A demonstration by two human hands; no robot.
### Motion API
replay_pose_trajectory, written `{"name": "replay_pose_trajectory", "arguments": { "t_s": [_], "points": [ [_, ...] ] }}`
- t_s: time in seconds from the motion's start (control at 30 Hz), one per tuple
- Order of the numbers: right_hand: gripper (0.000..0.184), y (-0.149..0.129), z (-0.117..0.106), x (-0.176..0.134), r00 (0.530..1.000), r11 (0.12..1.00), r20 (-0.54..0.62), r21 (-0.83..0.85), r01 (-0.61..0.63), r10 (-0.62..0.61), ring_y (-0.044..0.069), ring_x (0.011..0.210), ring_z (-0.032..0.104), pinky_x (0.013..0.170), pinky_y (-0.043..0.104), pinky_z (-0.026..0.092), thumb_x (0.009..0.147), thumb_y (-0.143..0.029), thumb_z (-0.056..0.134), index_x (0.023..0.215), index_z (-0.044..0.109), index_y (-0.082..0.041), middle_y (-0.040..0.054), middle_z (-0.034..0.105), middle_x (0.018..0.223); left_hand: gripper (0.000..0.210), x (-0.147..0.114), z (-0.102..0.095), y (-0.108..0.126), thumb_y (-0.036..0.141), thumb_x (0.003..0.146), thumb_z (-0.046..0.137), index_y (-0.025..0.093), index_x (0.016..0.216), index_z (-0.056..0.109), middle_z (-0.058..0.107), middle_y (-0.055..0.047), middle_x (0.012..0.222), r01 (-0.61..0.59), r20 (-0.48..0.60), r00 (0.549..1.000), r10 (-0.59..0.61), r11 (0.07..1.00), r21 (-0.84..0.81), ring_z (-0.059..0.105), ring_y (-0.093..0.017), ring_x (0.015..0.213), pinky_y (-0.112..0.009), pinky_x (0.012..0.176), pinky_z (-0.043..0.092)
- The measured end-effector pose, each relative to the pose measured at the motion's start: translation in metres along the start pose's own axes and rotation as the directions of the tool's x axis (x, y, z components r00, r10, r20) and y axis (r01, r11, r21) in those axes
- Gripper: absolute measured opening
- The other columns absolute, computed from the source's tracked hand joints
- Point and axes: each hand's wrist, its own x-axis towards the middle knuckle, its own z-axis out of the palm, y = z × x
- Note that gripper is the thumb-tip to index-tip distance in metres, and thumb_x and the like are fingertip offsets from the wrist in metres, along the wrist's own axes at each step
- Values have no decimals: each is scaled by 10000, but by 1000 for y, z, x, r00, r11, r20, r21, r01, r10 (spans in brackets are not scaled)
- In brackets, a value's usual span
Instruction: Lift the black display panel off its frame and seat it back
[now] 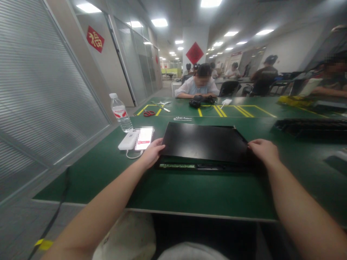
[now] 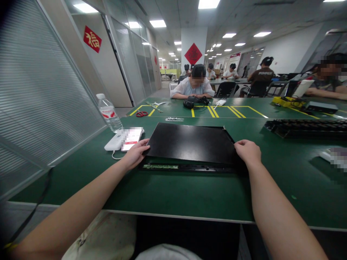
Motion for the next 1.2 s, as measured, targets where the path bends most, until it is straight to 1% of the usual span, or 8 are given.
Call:
{"name": "replay_pose_trajectory", "arguments": {
  "t_s": [0.3, 0.43, 0.53, 0.63, 0.83, 1.0, 1.07, 1.2],
  "points": [
    [203, 3, 2, 2, 1000, 1000, 1, 0, 15, -15, 333, 893, 748, 781, 418, 559, 850, -350, 718, 929, 880, -259, 132, 824, 979, 379, -3, 2, 4, 94, 809, 839, 193, 1175, 835, 852, -119, 1309, -3, 3, 1000, 3, 1000, 10, 724, -340, 1403, -517, 1291, 507],
    [192, 4, 3, 4, 1000, 1000, -3, 0, 3, -3, 325, 864, 738, 779, 418, 562, 833, -351, 723, 912, 873, -261, 126, 820, 952, 392, -2, -1, 2, 100, 806, 848, 202, 1185, 831, 834, -123, 1368, 4, -14, 1000, -4, 1000, 7, 678, -349, 1472, -530, 1310, 486],
    [173, 5, 4, 5, 1000, 1000, -15, 10, 18, -18, 305, 828, 722, 764, 408, 552, 817, -352, 731, 884, 863, -263, 113, 817, 917, 422, -1, -2, 2, 106, 794, 856, 198, 1205, 823, 811, -137, 1420, 5, -18, 1000, -5, 1000, 12, 649, -359, 1508, -540, 1320, 475],
    [169, 6, 3, 4, 999, 999, -25, 22, 25, -24, 288, 797, 710, 741, 395, 542, 805, -356, 733, 873, 859, -266, 102, 810, 884, 439, -2, 0, 3, 105, 785, 859, 186, 1214, 816, 806, -154, 1416, 4, -11, 1000, -4, 1000, 15, 661, -366, 1491, -543, 1316, 478],
    [173, 7, 3, 6, 1000, 1000, -21, 14, 19, -19, 305, 814, 726, 741, 405, 554, 804, -352, 736, 874, 868, -265, 113, 814, 899, 363, -5, 4, 6, 95, 805, 838, 188, 1156, 828, 838, -139, 1334, 1, -5, 1000, -1, 1000, 8, 711, -360, 1425, -522, 1294, 505],
    [133, 10, 7, 9, 997, 998, -59, 44, 42, -39, 279, 729, 697, 709, 389, 545, 754, -351, 767, 818, 849, -267, 91, 797, 809, 412, -5, 3, 5, 131, 769, 891, 178, 1173, 825, 839, -157, 1319, -11, 2, 1000, 11, 1000, 20, 719, -375, 1408, -528, 1267, 525],
    [144, 9, 6, 8, 998, 999, -53, 37, 29, -27, 285, 743, 706, 719, 391, 549, 766, -353, 765, 831, 856, -262, 98, 800, 823, 441, -4, 2, 3, 154, 758, 916, 179, 1188, 818, 832, -161, 1338, -19, 4, 1000, 19, 1000, 24, 702, -379, 1436, -538, 1279, 512],
    [204, 4, 2, 3, 1000, 1000, -13, 5, -2, 2, 320, 848, 743, 773, 415, 568, 829, -363, 731, 912, 886, -260, 122, 819, 926, 474, -3, 0, 1, 141, 744, 934, 184, 1198, 805, 817, -160, 1390, -28, 4, 1000, 28, 999, 24, 656, -378, 1504, -559, 1315, 475]
  ]
}}
